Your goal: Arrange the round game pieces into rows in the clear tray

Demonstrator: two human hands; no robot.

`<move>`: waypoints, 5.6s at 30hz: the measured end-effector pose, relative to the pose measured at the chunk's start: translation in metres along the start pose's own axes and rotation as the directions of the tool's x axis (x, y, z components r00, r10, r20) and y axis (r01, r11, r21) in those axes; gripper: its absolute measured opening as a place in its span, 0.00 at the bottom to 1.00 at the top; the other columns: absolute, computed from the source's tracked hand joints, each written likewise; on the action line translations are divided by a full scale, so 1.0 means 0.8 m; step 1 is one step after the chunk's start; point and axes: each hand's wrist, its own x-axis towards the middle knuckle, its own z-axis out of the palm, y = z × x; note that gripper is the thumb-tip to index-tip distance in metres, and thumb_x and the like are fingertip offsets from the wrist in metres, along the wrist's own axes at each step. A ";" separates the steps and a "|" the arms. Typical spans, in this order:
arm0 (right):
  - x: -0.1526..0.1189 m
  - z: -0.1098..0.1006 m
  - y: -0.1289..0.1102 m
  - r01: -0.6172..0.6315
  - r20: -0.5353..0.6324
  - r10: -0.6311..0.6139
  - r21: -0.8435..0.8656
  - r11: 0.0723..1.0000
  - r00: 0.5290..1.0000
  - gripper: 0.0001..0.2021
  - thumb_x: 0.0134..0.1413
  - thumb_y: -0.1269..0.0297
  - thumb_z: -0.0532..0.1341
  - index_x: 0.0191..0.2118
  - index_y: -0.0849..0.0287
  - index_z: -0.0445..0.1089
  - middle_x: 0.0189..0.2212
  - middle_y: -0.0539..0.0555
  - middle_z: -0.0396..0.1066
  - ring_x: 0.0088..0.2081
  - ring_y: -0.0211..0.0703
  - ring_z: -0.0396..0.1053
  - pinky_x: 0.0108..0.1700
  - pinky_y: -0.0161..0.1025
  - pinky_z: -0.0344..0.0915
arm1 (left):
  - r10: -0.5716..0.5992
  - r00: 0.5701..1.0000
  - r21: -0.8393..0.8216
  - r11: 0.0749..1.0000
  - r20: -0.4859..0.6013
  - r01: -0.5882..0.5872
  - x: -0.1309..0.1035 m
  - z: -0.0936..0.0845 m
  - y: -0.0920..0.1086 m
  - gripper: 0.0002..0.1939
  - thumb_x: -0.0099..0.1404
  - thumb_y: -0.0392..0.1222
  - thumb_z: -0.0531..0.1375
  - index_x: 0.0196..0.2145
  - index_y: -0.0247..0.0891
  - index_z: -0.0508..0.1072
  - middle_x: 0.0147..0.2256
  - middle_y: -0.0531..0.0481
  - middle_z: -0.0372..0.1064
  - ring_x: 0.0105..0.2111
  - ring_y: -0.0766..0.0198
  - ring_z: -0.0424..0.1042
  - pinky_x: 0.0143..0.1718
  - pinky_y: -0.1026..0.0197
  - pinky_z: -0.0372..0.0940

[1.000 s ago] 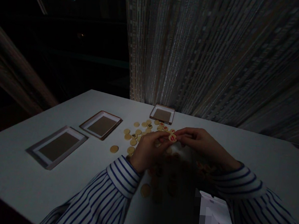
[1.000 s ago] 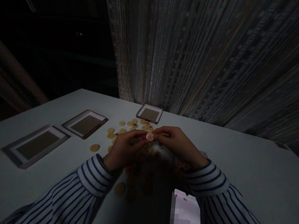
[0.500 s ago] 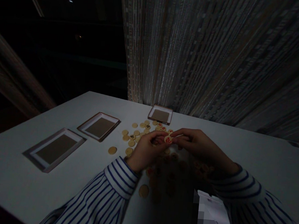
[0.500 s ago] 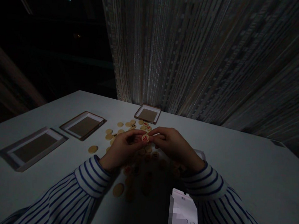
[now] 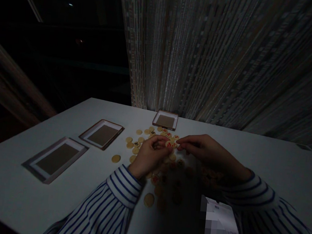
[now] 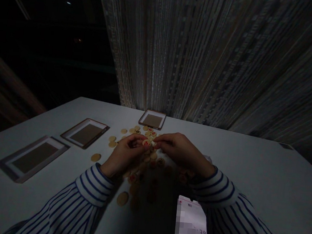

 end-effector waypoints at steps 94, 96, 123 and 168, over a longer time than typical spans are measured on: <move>-0.061 -0.073 -0.028 0.193 -0.072 -0.288 -0.587 0.786 0.955 0.13 0.53 0.60 0.56 0.42 0.55 0.72 0.33 0.51 0.75 0.32 0.39 0.70 0.31 0.34 0.60 | -0.042 0.917 0.317 0.944 0.397 -0.094 0.024 0.067 0.091 0.19 0.52 0.36 0.65 0.42 0.33 0.69 0.25 0.51 0.74 0.28 0.64 0.74 0.32 0.63 0.65; -0.062 -0.073 -0.030 0.190 -0.066 -0.281 -0.592 0.783 0.957 0.12 0.53 0.61 0.56 0.42 0.55 0.72 0.33 0.51 0.75 0.33 0.39 0.70 0.31 0.34 0.60 | -0.045 0.914 0.311 0.946 0.402 -0.090 0.025 0.066 0.091 0.17 0.52 0.36 0.65 0.41 0.34 0.69 0.24 0.51 0.74 0.27 0.64 0.74 0.32 0.63 0.65; -0.063 -0.082 -0.019 0.172 0.015 -0.230 -0.711 0.682 0.973 0.14 0.55 0.57 0.54 0.41 0.56 0.72 0.34 0.54 0.74 0.36 0.43 0.70 0.36 0.37 0.62 | -0.087 0.924 0.340 0.939 0.373 -0.049 0.028 0.085 0.069 0.07 0.56 0.34 0.62 0.34 0.33 0.70 0.26 0.48 0.75 0.30 0.65 0.74 0.34 0.63 0.64; -0.056 -0.085 0.023 -0.095 0.193 0.334 -0.726 0.682 0.923 0.11 0.47 0.65 0.54 0.32 0.59 0.73 0.27 0.55 0.73 0.26 0.40 0.68 0.26 0.35 0.57 | -0.316 0.751 0.799 0.043 0.580 -0.599 0.006 0.103 0.036 0.15 0.61 0.38 0.54 0.46 0.36 0.70 0.41 0.40 0.73 0.40 0.54 0.73 0.36 0.59 0.65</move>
